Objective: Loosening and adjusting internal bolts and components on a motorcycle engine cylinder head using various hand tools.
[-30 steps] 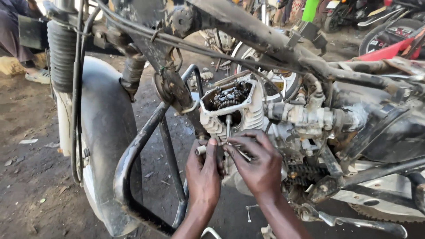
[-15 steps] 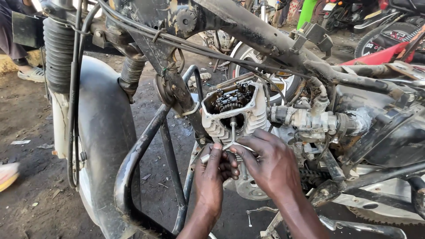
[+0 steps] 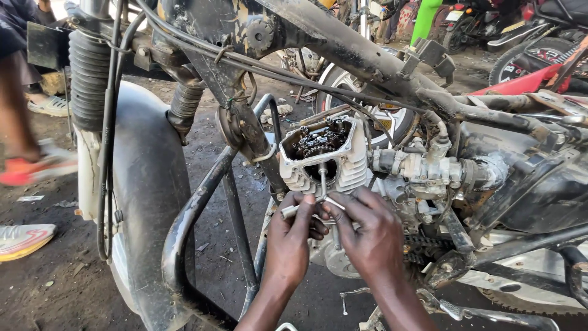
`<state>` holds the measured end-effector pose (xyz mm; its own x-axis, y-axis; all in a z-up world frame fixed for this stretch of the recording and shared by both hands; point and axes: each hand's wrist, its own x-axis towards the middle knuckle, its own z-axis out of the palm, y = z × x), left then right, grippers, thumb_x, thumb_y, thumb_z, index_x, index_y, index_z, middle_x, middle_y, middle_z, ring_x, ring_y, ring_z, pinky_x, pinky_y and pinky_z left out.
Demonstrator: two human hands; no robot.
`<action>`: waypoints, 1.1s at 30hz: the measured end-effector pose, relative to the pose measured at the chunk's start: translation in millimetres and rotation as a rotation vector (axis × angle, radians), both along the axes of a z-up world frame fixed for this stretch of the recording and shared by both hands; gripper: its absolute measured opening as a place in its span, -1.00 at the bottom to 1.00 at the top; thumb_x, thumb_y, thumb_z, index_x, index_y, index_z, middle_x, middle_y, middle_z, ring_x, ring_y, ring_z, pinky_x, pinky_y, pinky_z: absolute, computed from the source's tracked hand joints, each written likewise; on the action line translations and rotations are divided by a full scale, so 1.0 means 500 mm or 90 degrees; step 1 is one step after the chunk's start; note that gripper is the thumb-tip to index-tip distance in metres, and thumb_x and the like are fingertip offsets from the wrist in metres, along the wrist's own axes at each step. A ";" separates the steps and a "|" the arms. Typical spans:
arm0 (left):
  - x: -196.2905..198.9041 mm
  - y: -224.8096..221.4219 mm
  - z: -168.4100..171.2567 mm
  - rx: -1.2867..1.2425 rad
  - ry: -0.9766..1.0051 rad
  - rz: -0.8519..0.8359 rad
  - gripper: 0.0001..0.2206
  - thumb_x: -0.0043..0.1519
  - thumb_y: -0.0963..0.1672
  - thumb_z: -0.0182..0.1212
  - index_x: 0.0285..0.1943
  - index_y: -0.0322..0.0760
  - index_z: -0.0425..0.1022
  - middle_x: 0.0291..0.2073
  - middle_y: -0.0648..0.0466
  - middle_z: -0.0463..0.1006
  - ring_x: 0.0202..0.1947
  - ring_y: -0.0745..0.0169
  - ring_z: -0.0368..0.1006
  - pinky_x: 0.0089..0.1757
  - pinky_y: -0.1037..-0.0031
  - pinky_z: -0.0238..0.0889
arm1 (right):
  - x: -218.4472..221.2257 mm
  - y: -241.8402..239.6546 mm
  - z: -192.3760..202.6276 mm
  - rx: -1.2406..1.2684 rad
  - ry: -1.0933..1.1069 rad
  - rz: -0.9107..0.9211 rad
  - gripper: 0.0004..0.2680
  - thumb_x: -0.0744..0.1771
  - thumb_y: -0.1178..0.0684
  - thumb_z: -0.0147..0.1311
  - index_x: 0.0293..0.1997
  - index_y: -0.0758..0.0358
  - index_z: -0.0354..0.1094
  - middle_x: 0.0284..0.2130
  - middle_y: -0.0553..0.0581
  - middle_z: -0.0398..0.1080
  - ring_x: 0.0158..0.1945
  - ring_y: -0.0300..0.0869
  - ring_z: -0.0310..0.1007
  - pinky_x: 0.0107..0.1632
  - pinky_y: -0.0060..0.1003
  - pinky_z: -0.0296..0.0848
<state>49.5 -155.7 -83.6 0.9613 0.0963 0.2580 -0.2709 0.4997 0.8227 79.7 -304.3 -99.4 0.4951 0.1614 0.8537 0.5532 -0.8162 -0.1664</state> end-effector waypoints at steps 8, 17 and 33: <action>-0.012 -0.021 0.076 0.058 0.122 0.156 -0.75 0.30 0.02 0.14 -0.26 -0.19 0.47 -0.38 0.10 0.58 -0.40 0.29 0.39 -0.35 0.49 0.21 | -0.038 0.026 0.077 0.040 0.324 -0.095 -0.69 0.35 -0.20 0.09 0.11 0.11 0.48 0.00 0.20 0.55 -0.03 0.03 0.62 0.03 0.03 0.57; 0.040 -0.024 0.105 0.107 -0.034 0.019 -0.50 0.27 0.16 0.00 -0.63 -0.12 0.25 -0.69 0.19 0.23 -0.59 0.33 0.19 -0.42 0.50 0.16 | -0.042 0.054 0.030 0.219 0.435 0.001 -0.73 0.41 -0.19 -0.11 -0.09 0.06 0.53 -0.86 -0.08 0.20 -0.88 -0.35 -0.03 -0.84 -0.32 0.01; 0.042 -0.026 0.156 0.397 -0.045 0.044 -0.48 0.36 0.14 -0.09 -0.68 0.03 0.02 -0.73 0.29 0.05 -0.64 0.39 -0.08 -0.44 0.46 -0.04 | -0.044 0.118 0.000 0.502 0.379 0.054 -0.69 0.36 -0.10 -0.08 -0.56 0.19 0.43 -0.78 0.00 0.27 -0.66 -0.25 0.08 -0.52 -0.23 0.01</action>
<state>70.8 -168.9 -5.4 0.9371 -0.0320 0.3477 -0.3492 -0.0887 0.9329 57.7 -245.6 -99.2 0.8909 -0.2914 0.3484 0.2546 -0.3148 -0.9144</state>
